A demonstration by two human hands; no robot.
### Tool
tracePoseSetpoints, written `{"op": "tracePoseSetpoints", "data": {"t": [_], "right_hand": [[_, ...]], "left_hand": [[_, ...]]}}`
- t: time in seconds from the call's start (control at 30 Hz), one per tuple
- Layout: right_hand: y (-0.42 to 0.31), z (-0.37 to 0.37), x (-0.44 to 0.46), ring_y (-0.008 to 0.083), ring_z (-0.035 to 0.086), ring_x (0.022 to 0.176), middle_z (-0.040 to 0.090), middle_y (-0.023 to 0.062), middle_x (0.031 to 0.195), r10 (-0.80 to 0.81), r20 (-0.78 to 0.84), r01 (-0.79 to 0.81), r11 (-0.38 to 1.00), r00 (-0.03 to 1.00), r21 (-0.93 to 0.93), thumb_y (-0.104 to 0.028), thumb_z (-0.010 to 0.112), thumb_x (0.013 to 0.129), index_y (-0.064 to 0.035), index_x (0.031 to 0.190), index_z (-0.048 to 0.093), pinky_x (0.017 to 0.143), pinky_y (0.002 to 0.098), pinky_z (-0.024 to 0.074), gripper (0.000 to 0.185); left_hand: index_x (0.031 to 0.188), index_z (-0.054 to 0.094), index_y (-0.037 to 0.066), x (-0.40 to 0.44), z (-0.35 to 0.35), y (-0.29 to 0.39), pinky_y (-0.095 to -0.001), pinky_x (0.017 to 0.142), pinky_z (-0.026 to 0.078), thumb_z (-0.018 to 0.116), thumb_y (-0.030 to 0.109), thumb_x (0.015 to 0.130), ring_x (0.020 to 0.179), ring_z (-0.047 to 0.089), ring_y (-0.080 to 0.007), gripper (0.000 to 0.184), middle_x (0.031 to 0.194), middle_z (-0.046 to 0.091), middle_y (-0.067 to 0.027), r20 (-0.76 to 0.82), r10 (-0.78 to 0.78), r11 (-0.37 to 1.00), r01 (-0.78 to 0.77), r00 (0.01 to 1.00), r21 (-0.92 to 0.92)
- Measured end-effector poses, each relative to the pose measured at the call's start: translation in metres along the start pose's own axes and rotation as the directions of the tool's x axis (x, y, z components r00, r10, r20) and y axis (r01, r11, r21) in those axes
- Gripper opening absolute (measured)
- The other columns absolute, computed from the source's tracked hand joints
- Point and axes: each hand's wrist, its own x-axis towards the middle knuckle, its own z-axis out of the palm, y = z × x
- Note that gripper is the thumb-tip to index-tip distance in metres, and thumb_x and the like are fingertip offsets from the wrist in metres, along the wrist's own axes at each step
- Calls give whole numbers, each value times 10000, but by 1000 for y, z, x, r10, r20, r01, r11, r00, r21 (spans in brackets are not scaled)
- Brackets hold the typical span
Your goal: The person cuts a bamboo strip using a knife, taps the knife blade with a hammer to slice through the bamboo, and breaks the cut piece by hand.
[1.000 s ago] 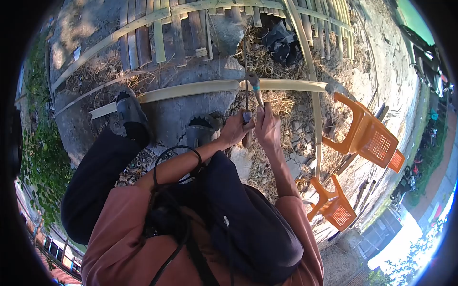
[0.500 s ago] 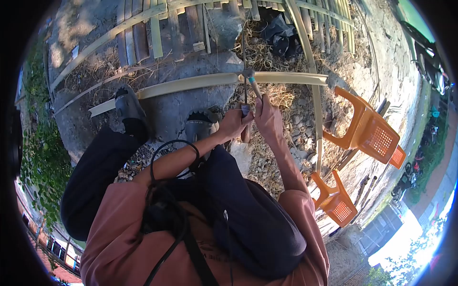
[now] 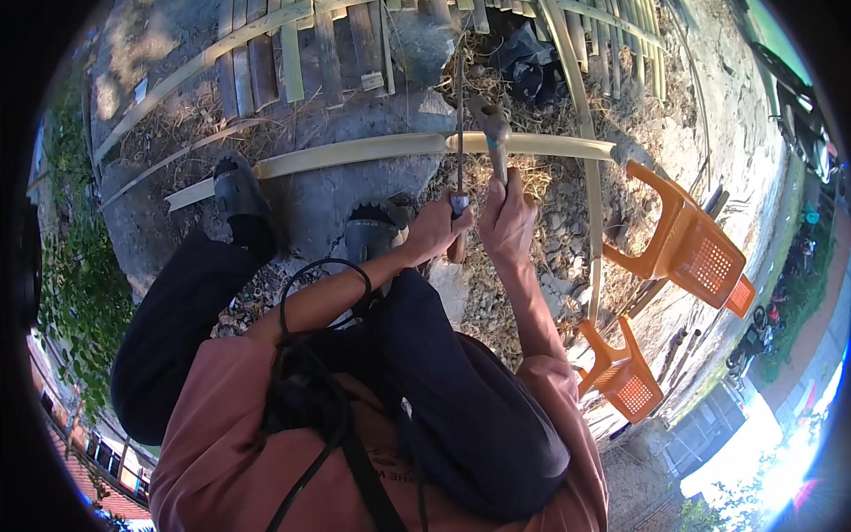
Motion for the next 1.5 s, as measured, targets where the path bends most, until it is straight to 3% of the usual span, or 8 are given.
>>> {"op": "tracePoseSetpoints", "data": {"t": [0.2, 0.67, 0.7, 0.8, 1.07, 1.27, 1.4, 1.5], "right_hand": [[32, 29, 3, 364, 607, 472, 570, 193, 549, 111, 275, -60, 980, 955, -188, -243, 462, 1054, -15, 905, 495, 436, 476, 431, 275], [3, 9, -5, 355, 565, 425, 518, 165, 517, -84, -81, 86, 996, 993, 20, -199, 467, 1048, 26, 1001, 530, 413, 444, 394, 238], [5, 12, -6, 355, 569, 420, 531, 171, 512, 140, 94, -137, 990, 986, -38, -229, 468, 1050, 16, 979, 521, 412, 453, 397, 261], [19, 24, -8, 364, 579, 423, 547, 184, 518, 188, 207, -163, 978, 960, -131, -260, 460, 1054, 4, 954, 514, 416, 461, 409, 287], [24, 25, -10, 387, 578, 456, 545, 198, 547, 195, 169, -175, 976, 966, -129, -269, 452, 1064, -3, 943, 522, 425, 475, 402, 300], [-5, 7, -3, 390, 563, 444, 511, 193, 527, -51, -110, 57, 997, 993, 52, -230, 480, 1047, 5, 953, 528, 428, 467, 395, 257], [17, 27, -8, 400, 582, 477, 559, 212, 561, 168, 273, -116, 973, 947, -198, -228, 457, 1043, 13, 922, 513, 454, 479, 426, 276], [12, 24, -21, 387, 586, 478, 577, 221, 583, 177, 193, -158, 981, 965, -109, -249, 451, 1056, 13, 915, 513, 456, 472, 426, 304]], "left_hand": [[1117, 519, -65, 18, -1, -8, -495, 681, 547, 618, 462, 938, 725, 687, -430, 565, 703, 664, -217, 34, 77, 997, -76, 996, -8], [1087, 539, -62, 1, 0, -3, -508, 613, 531, 588, 448, 964, 649, 656, -439, 527, 686, 642, -247, 21, 41, 995, -43, 999, 90], [1072, 546, -63, 0, -1, 3, -508, 625, 535, 586, 426, 963, 670, 662, -449, 503, 688, 645, -253, -3, 30, 995, -29, 1000, 94], [1124, 535, -93, 3, 2, 4, -519, 698, 549, 599, 477, 943, 747, 682, -455, 601, 759, 674, -259, 23, -52, 998, 51, 998, 39], [1067, 537, -79, 2, -2, 0, -528, 747, 543, 572, 501, 952, 805, 679, -469, 592, 795, 671, -280, 77, -75, 997, 75, 994, 3], [1101, 510, -76, 0, 2, -1, -518, 657, 528, 603, 451, 943, 704, 662, -462, 557, 709, 647, -250, 33, -22, 998, 20, 999, 61], [1110, 517, -76, 11, 6, -2, -533, 760, 543, 613, 441, 942, 829, 680, -477, 552, 811, 674, -289, 70, -21, 993, 13, 997, 116], [1099, 519, -61, 0, -5, 5, -526, 759, 546, 609, 458, 932, 832, 683, -474, 552, 797, 678, -275, 72, -68, 997, 71, 995, -28]]}}
